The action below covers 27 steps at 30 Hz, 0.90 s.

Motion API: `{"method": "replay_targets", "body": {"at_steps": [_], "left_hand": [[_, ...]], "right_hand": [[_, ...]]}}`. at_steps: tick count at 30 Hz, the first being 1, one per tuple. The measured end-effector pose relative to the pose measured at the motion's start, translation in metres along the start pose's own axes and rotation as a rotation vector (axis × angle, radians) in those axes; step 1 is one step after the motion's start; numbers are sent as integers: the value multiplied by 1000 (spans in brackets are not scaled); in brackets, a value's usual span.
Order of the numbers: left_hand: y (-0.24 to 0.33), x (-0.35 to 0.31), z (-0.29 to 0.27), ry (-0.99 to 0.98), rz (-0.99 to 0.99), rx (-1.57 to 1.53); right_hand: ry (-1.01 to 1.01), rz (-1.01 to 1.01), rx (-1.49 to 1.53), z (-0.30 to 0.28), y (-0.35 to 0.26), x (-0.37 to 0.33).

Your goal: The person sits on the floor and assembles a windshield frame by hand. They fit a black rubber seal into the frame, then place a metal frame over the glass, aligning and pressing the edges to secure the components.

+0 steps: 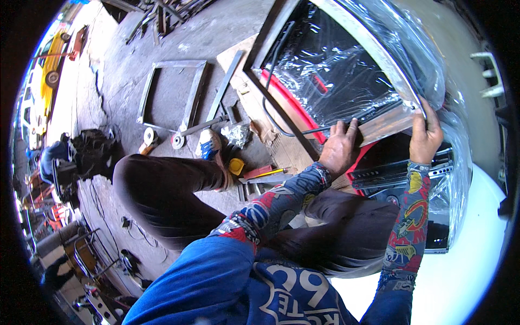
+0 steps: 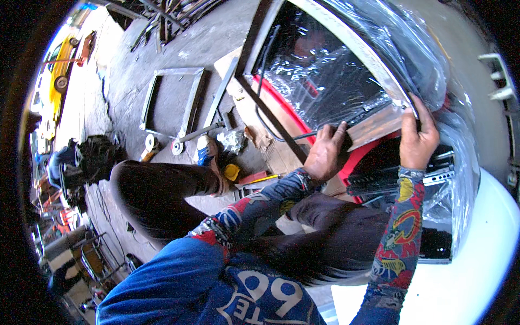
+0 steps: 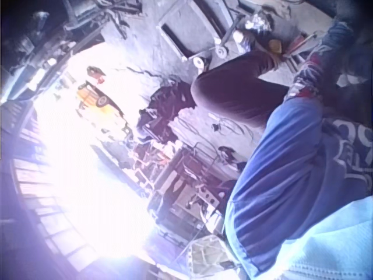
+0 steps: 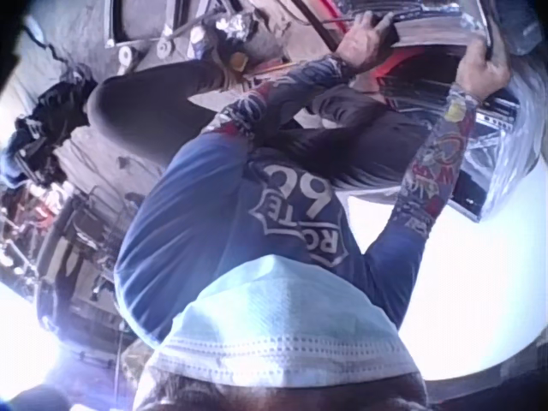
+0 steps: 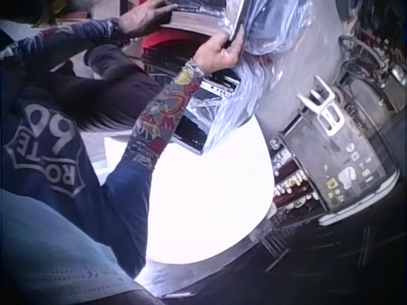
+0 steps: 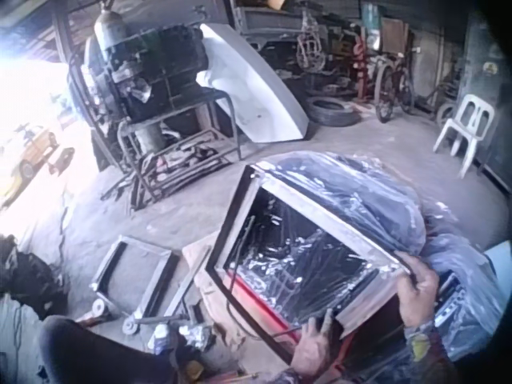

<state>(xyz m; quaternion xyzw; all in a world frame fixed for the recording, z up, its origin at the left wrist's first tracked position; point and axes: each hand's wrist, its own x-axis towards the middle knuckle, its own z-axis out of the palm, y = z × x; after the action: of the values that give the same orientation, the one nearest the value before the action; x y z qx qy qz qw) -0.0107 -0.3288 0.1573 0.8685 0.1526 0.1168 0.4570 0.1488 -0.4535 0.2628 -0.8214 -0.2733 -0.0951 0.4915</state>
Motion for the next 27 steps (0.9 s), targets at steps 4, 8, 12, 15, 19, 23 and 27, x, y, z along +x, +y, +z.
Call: {"method": "replay_targets", "body": {"at_steps": [4, 8, 12, 15, 19, 23, 27], "left_hand": [[-12, -16, -22, 56, 53, -73], [-86, -55, -67, 50, -223, -44], [-205, -115, -124, 186, -717, 86], [-280, -156, -163, 325, -867, 226], [-331, -164, -183, 342, -953, 245], [-350, -130, -177, 356, -705, 347], [-365, -110, -170, 100, -775, 343]], "right_hand": [[-20, 123, 73, -2, 7, 1], [-40, 120, 76, -6, 10, 0], [-53, 65, -119, -7, 12, -1], [-18, 156, -64, -6, 16, -2], [11, 326, -74, -10, 17, -3], [37, 253, -47, -11, 19, 0], [-1, 291, -115, -19, 17, 1]]}}
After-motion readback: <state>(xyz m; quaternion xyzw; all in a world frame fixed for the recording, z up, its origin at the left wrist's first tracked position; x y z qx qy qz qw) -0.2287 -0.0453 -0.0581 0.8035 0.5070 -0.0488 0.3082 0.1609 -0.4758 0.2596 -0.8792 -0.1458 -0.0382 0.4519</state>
